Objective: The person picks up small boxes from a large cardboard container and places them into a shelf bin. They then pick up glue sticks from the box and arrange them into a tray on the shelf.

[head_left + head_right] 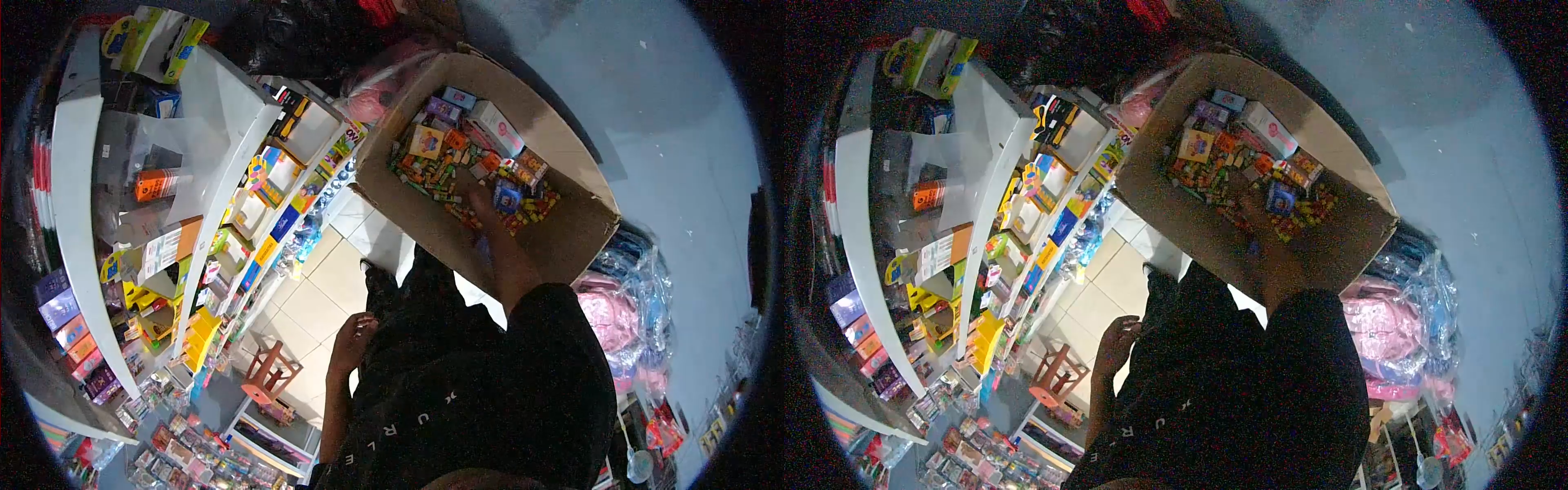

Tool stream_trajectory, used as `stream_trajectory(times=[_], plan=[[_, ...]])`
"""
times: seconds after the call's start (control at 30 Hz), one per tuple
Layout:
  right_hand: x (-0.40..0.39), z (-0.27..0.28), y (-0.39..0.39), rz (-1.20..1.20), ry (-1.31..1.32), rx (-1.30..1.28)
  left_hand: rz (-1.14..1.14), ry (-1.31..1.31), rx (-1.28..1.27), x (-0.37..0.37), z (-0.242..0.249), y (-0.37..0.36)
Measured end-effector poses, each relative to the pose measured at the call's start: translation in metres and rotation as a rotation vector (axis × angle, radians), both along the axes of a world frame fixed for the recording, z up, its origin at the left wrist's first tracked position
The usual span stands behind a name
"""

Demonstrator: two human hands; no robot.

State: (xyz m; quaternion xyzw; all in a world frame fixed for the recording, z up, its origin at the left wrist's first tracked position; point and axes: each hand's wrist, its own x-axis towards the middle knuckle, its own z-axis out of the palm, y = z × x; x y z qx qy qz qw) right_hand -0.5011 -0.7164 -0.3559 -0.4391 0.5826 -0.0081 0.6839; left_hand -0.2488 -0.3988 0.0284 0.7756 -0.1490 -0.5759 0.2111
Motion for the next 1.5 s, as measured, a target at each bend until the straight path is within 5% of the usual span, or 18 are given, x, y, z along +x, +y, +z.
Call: stream_trajectory(times=[0.2, 0.33, 0.43, 0.53, 0.63, 0.73, 0.8, 0.9, 1.0, 1.07, 1.23, 1.3, 1.4, 1.5], plan=[[0.068, 0.05, -0.009, 0.299, 0.294, -0.635, 0.035, 0.066, 0.03, -0.006, -0.008, 0.011], [0.091, 0.029, -0.011, 0.389, 0.382, -0.64, 0.046, 0.067, 0.005, -0.008, -0.011, 0.016], [0.083, 0.031, -0.014, 0.228, 0.203, -0.531, 0.048, 0.049, -0.02, -0.005, -0.008, 0.018], [0.057, 0.044, -0.013, -0.232, -0.304, 0.014, 0.078, 0.033, -0.039, -0.004, -0.007, 0.015], [0.025, 0.056, 0.003, -0.279, -0.638, 0.419, 0.099, 0.028, -0.038, -0.004, -0.012, 0.018], [0.026, 0.088, 0.005, -0.28, -0.631, 0.41, 0.095, 0.01, -0.06, -0.005, -0.007, 0.013], [0.046, 0.11, -0.005, -0.106, -0.275, 0.332, 0.088, -0.003, -0.036, -0.005, -0.003, 0.008], [0.092, 0.154, -0.007, 0.092, -0.07, -0.272, 0.091, -0.009, 0.023, -0.008, -0.004, 0.01], [0.101, 0.094, -0.01, 0.54, 0.159, -0.704, 0.102, -0.002, 0.0, -0.011, -0.009, 0.018], [0.088, -0.003, -0.018, 0.809, 0.326, -0.762, 0.109, 0.01, 0.026, -0.014, -0.013, 0.022], [0.107, 0.111, -0.048, 1.314, 0.589, -0.586, 0.104, -0.006, 0.004, -0.014, -0.014, 0.025], [0.111, 0.128, -0.054, 1.368, 0.625, -0.555, 0.1, -0.009, -0.013, -0.012, -0.015, 0.026], [0.092, 0.066, -0.033, 0.989, 0.536, -0.907, 0.088, -0.027, -0.021, -0.011, -0.013, 0.029], [0.117, 0.118, -0.045, 0.79, 0.557, -0.658, 0.082, -0.03, 0.011, -0.012, -0.016, 0.032]])
